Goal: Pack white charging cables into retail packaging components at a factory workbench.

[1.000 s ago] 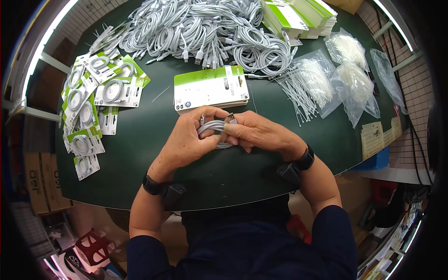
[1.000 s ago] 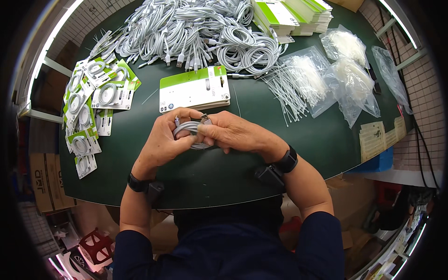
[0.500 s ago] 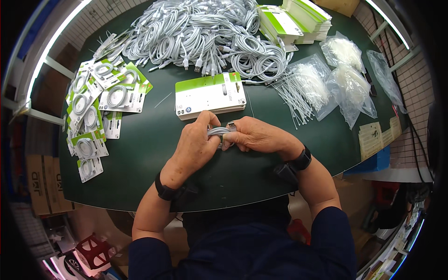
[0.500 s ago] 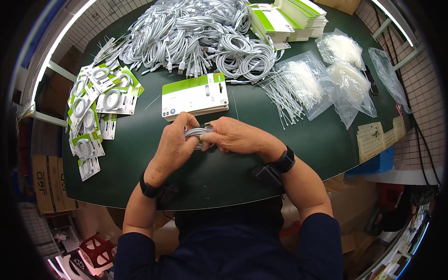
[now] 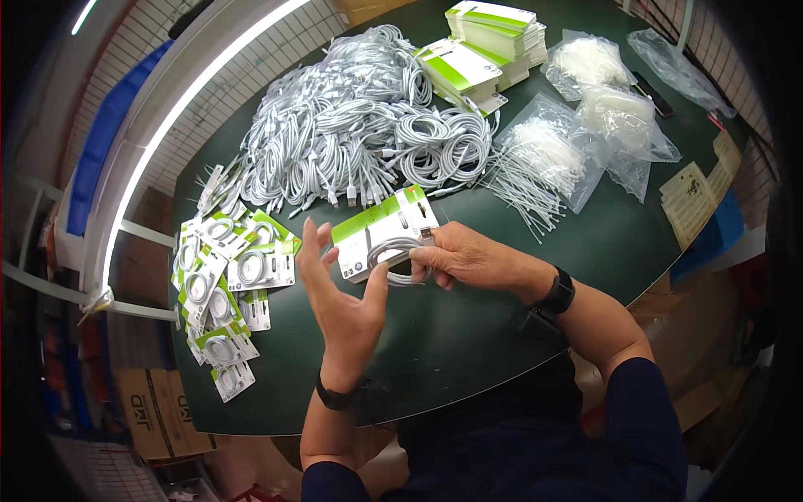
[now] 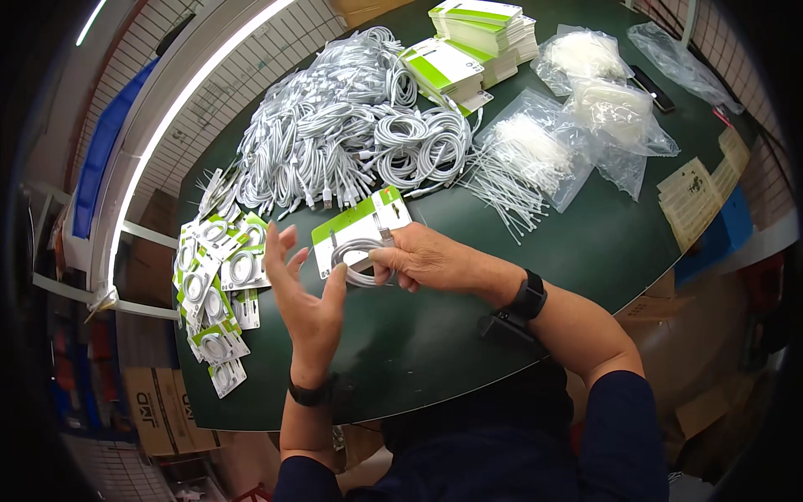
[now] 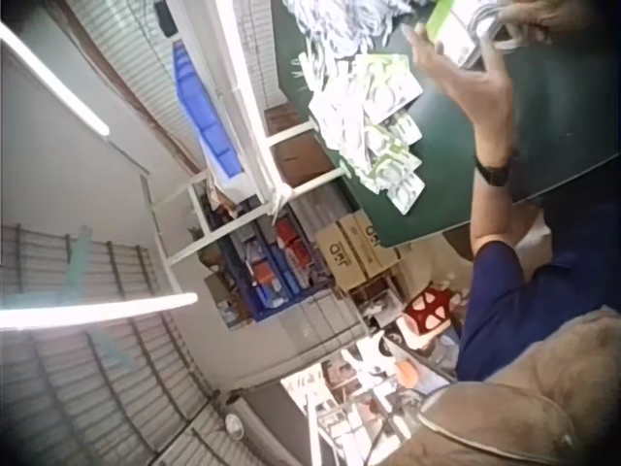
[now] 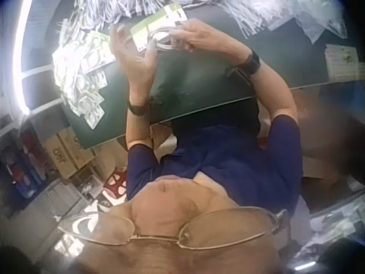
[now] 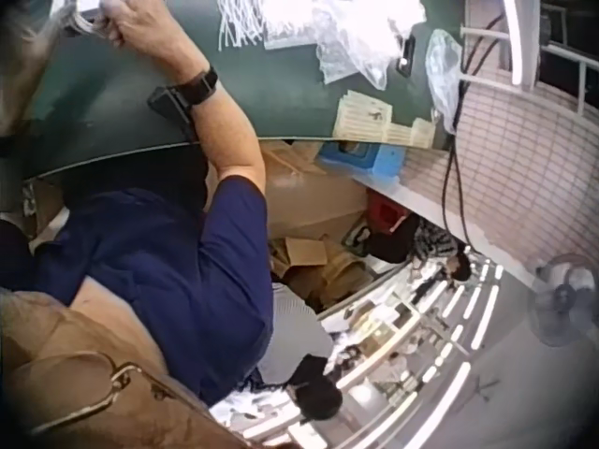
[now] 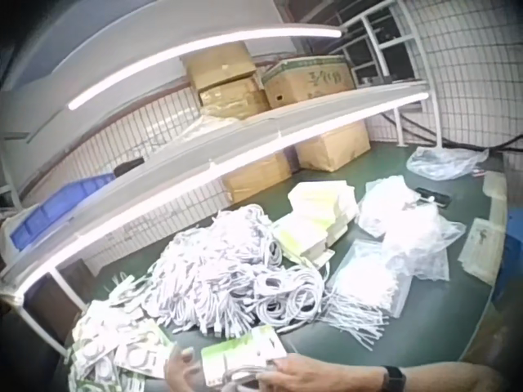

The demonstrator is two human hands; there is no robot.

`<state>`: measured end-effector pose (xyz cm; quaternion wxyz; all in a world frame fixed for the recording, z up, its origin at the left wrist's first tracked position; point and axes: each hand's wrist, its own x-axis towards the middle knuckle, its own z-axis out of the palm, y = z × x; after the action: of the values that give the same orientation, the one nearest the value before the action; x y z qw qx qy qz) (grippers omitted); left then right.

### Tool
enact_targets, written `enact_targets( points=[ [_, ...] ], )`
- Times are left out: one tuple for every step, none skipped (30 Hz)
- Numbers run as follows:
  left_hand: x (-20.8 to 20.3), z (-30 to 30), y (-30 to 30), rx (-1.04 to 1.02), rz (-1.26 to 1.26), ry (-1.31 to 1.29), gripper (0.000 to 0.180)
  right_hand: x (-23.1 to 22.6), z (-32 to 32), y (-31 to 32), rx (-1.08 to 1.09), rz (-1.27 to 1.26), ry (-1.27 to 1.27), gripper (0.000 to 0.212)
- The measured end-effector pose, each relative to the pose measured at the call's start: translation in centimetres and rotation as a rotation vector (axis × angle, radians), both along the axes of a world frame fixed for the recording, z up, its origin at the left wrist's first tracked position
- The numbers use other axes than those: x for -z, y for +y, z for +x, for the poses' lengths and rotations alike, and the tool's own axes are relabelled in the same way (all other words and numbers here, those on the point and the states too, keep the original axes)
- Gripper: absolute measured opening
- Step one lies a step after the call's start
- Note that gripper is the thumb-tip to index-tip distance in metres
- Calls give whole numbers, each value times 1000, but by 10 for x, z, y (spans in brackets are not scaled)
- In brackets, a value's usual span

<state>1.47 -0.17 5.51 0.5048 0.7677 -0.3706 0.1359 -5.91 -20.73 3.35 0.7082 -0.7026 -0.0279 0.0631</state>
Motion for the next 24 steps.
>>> enact_targets(
  points=[
    [-1, -8, 1, 14, 35, -129, 81, 0, 0, -3, 9, -6, -2, 43],
    [-2, -16, 2, 24, 67, -254, 84, 0, 1, -5, 28, 41, -1, 42],
    [-1, -21, -1, 31, 95, -377, 87, 1, 2, -7, 45, 86, 3, 42],
    [0, -26, -7, 29, 79, -367, 87, 1, 1, -8, 59, 125, 11, 41],
    [3, -31, -14, 94, 143, -297, 88, 1, 0, -8, 59, 107, 23, 41],
    [5, -36, -22, 158, 204, -226, 89, 1, -1, -9, 64, 160, 12, 40],
    [8, -40, -28, 223, 263, -153, 90, 1, -1, -9, 69, 211, 3, 39],
    [12, -40, -34, 218, 239, -137, 90, 1, -1, -10, 73, 260, -4, 39],
    [17, -36, -37, 218, 212, -135, 90, 2, 0, -10, 71, 241, 13, 39],
    [22, -32, -39, 216, 185, -132, 90, 4, 3, -9, 84, 270, 36, 39],
    [25, -28, -41, 215, 156, -130, 91, 6, 6, -10, 99, 297, 59, 40],
    [26, -25, -42, 209, 134, -114, 91, 8, 9, -10, 113, 323, 81, 40],
    [27, -23, -41, 216, 152, -129, 91, 10, 10, -8, 109, 302, 98, 40],
    [26, -21, -41, 221, 176, -147, 91, 11, 10, -8, 114, 313, 97, 36],
    [25, -20, -40, 226, 202, -164, 91, 11, 10, -8, 118, 325, 95, 34],
    [24, -18, -38, 220, 184, -147, 91, 11, 9, -8, 129, 333, 98, 32],
    [21, -16, -35, 236, 184, -133, 88, 10, 7, -7, 126, 317, 115, 32],
    [19, -14, -33, 252, 185, -120, 85, 7, 5, -5, 195, 276, 77, 30],
    [19, -12, -31, 262, 187, -108, 82, 3, 5, -3, 256, 236, 37, 32],
    [21, -9, -30, 250, 175, -95, 82, 2, 5, -1, 315, 196, -6, 37],
    [24, -8, -29, 247, 155, -149, 75, 4, 5, 0, 298, 186, 11, 37],
    [26, -6, -28, 244, 138, -203, 67, 5, 6, 0, 303, 186, -10, 41],
    [29, -5, -26, 241, 123, -259, 60, 7, 7, 0, 308, 187, -32, 47],
    [29, -4, -25, 228, 114, -246, 60, 6, 7, -2, 316, 185, -56, 53]
  ],
)
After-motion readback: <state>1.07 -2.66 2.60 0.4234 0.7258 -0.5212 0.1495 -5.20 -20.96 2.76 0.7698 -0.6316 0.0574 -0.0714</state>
